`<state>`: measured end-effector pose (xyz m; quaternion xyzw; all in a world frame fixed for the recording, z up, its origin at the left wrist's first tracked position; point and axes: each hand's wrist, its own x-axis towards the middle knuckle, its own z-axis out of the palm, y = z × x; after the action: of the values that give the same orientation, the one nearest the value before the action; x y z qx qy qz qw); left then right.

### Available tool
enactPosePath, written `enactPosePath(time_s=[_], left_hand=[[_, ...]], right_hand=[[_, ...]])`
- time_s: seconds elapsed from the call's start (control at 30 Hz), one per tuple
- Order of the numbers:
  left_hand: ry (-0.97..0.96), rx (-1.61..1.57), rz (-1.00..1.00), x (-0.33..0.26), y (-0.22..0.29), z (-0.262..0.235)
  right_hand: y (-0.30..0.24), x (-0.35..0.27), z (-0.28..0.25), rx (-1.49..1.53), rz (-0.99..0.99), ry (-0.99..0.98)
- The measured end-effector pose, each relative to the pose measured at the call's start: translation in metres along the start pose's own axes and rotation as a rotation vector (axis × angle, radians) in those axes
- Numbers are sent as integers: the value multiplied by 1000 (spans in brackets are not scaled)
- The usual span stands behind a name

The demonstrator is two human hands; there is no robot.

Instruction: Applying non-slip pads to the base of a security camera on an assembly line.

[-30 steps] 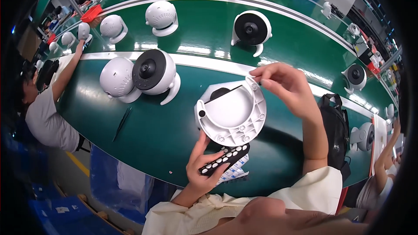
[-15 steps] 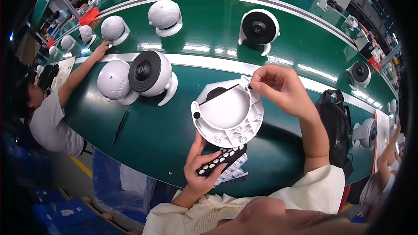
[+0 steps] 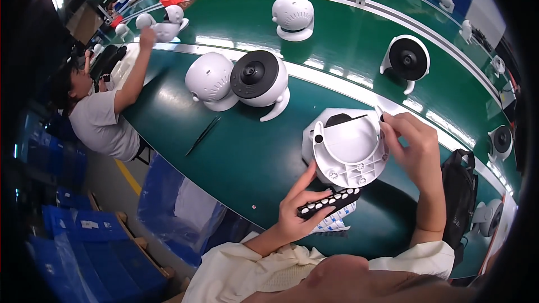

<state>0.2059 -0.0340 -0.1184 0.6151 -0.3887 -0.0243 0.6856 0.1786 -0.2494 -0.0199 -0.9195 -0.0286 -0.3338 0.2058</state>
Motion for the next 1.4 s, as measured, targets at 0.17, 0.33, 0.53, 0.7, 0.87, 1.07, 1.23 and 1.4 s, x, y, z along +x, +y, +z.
enactPosePath(time_s=[0.17,0.33,0.53,0.7,0.87,1.07,1.23,1.4], left_hand=[[1,2,0,-1,2,-2],[20,103,-11,5,12,-3],[28,-288,-403,0,29,-13],[101,-244,-333,2,32,-12],[134,-286,-426,-2,31,-7],[135,-287,-431,-4,27,-6],[117,-287,-430,-2,26,-5],[114,-300,-438,-6,20,-7]], right_hand=[[-5,0,0,-174,-81,-47],[-1,2,-6,-143,-69,-82],[-10,0,-2,-435,-169,-134],[0,4,-3,-159,-93,-99],[27,8,-16,737,492,-221],[28,9,1,762,512,-362],[34,8,7,878,538,-324],[22,8,5,770,500,-297]])
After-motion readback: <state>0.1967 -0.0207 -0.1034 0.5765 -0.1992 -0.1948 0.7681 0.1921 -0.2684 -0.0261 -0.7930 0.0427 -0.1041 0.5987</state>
